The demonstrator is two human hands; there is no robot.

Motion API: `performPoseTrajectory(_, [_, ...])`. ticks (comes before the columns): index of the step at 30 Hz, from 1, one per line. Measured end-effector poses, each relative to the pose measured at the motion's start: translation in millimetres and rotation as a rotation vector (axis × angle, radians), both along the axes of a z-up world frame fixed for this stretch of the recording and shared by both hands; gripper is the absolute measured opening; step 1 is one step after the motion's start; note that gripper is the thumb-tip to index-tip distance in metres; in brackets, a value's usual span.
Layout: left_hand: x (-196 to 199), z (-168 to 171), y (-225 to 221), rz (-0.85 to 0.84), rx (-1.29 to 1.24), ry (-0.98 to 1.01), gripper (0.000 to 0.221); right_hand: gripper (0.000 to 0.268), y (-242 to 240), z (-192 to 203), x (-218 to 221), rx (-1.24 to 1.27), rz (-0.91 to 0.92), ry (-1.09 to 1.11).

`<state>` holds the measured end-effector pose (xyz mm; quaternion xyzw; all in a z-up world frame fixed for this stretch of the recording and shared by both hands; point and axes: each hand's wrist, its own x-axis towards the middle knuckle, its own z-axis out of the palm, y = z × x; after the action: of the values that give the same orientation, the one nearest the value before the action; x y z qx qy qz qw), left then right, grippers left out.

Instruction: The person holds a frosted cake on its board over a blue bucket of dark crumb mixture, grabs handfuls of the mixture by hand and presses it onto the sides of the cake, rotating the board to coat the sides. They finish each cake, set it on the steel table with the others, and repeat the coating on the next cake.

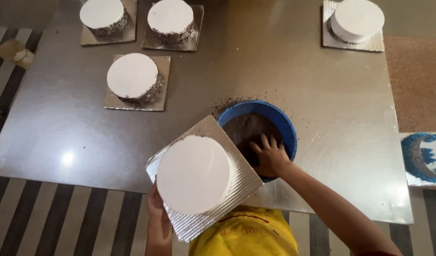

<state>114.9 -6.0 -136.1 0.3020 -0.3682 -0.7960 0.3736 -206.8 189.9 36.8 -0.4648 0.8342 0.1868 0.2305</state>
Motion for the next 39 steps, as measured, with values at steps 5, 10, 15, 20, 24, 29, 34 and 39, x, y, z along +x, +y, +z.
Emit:
performPoseTrajectory(5, [-15.0, -67.4, -45.4, -0.221, 0.307, 0.166, 0.038, 0.069, 31.1, -96.0, 3.1, -0.139, -0.039, -0.209])
performPoseTrajectory(10, [-26.3, -86.5, -80.6, -0.284, -0.132, -0.174, 0.04, 0.044, 34.4, -103.7, -23.6, -0.615, -0.734, -0.787])
performPoseTrajectory(15, [-68.8, 12.6, -82.2, -0.364, -0.071, -0.147, 0.043, 0.033, 25.9, -32.2, -35.1, -1.102, -1.512, -1.709])
performPoseTrajectory(20, [-103.0, 70.8, -68.1, -0.307, 0.094, -0.368, 0.048, 0.033, 4.9, -5.6, -28.7, -1.435, -1.491, -1.823])
performPoseTrajectory(24, [-115.1, 85.7, -49.9, -0.29, 0.036, -0.348, 0.05, 0.053, 1.2, 19.6, 6.6, -1.462, -1.246, -1.515])
performPoseTrajectory(29, [-126.1, 115.9, 19.8, -0.205, 0.227, -0.186, 0.056, 0.075, 10.8, 3.8, 43.0, -1.612, -1.133, -1.366])
performPoseTrajectory(34, [-133.3, 129.6, 74.4, -0.109, 0.029, 0.067, 0.07, 0.071, 2.8, -41.2, -3.6, -1.65, -1.245, -1.147])
performPoseTrajectory(39, [-151.2, 119.9, 0.2, -0.186, 0.166, -0.155, 0.067, 0.04, 13.2, -33.9, -68.0, -1.195, -0.754, -0.613])
